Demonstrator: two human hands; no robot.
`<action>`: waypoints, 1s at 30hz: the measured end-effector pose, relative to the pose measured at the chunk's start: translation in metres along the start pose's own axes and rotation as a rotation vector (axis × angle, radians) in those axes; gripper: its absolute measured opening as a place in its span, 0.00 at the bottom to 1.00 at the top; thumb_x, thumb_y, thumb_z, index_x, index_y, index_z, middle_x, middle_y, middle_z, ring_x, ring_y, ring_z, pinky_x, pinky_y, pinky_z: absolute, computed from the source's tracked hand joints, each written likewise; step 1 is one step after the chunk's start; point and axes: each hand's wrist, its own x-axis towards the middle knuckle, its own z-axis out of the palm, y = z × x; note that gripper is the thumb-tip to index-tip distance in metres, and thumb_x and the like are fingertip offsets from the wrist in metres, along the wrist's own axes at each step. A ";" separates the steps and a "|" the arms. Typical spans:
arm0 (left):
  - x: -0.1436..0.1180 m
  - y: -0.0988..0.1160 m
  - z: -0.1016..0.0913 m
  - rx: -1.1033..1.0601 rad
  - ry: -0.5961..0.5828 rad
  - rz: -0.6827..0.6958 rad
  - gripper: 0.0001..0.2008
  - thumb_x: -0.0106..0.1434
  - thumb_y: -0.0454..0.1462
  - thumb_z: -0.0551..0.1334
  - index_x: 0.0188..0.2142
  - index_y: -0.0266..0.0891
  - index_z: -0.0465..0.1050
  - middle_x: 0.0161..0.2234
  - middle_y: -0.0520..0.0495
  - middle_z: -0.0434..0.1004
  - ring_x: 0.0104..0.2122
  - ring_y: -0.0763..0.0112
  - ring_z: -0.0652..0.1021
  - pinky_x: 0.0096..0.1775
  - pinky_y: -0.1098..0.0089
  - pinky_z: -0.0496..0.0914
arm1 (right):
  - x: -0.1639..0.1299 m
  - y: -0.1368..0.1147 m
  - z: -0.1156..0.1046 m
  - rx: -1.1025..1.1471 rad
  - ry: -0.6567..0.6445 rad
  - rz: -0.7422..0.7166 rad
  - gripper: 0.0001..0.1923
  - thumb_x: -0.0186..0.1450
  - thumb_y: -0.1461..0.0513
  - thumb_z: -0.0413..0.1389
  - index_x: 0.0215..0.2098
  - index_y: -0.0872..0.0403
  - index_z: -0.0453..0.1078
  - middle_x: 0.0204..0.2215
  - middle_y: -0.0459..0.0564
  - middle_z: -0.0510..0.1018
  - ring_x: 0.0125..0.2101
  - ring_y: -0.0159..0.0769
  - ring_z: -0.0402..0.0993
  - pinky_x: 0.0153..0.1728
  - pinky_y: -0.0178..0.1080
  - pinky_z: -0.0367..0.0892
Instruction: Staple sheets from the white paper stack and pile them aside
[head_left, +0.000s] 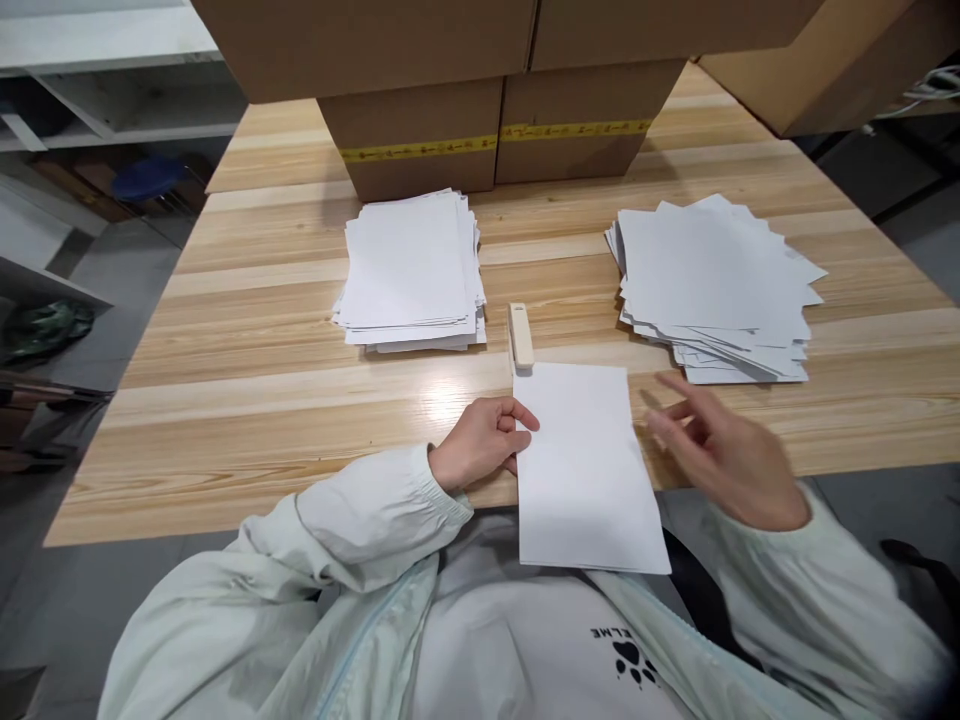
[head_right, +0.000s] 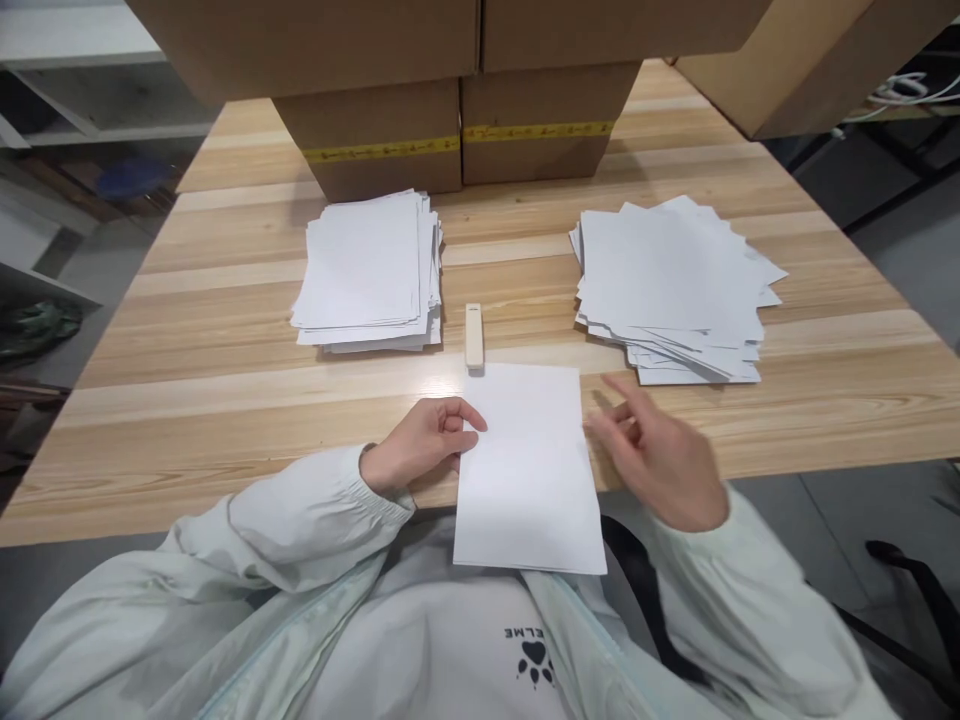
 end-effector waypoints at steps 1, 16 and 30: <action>0.001 0.000 0.000 -0.005 -0.004 0.004 0.08 0.56 0.23 0.58 0.32 0.34 0.71 0.15 0.60 0.65 0.16 0.80 0.70 0.20 0.79 0.67 | 0.008 -0.003 -0.011 -0.108 0.086 -0.075 0.26 0.68 0.47 0.53 0.58 0.52 0.72 0.33 0.52 0.82 0.23 0.39 0.75 0.25 0.43 0.70; 0.002 -0.004 -0.002 -0.079 0.011 0.002 0.08 0.55 0.23 0.60 0.32 0.35 0.71 0.16 0.59 0.67 0.16 0.78 0.71 0.21 0.76 0.69 | 0.166 -0.121 0.106 -0.117 0.030 -0.592 0.23 0.76 0.55 0.38 0.56 0.55 0.69 0.55 0.57 0.75 0.53 0.49 0.65 0.54 0.52 0.61; 0.004 -0.005 -0.007 -0.039 -0.082 0.022 0.06 0.55 0.25 0.60 0.31 0.35 0.72 0.16 0.59 0.65 0.16 0.79 0.70 0.21 0.78 0.66 | 0.158 -0.119 0.086 -0.011 0.096 -0.634 0.26 0.74 0.52 0.41 0.65 0.55 0.60 0.63 0.59 0.67 0.62 0.51 0.58 0.62 0.58 0.53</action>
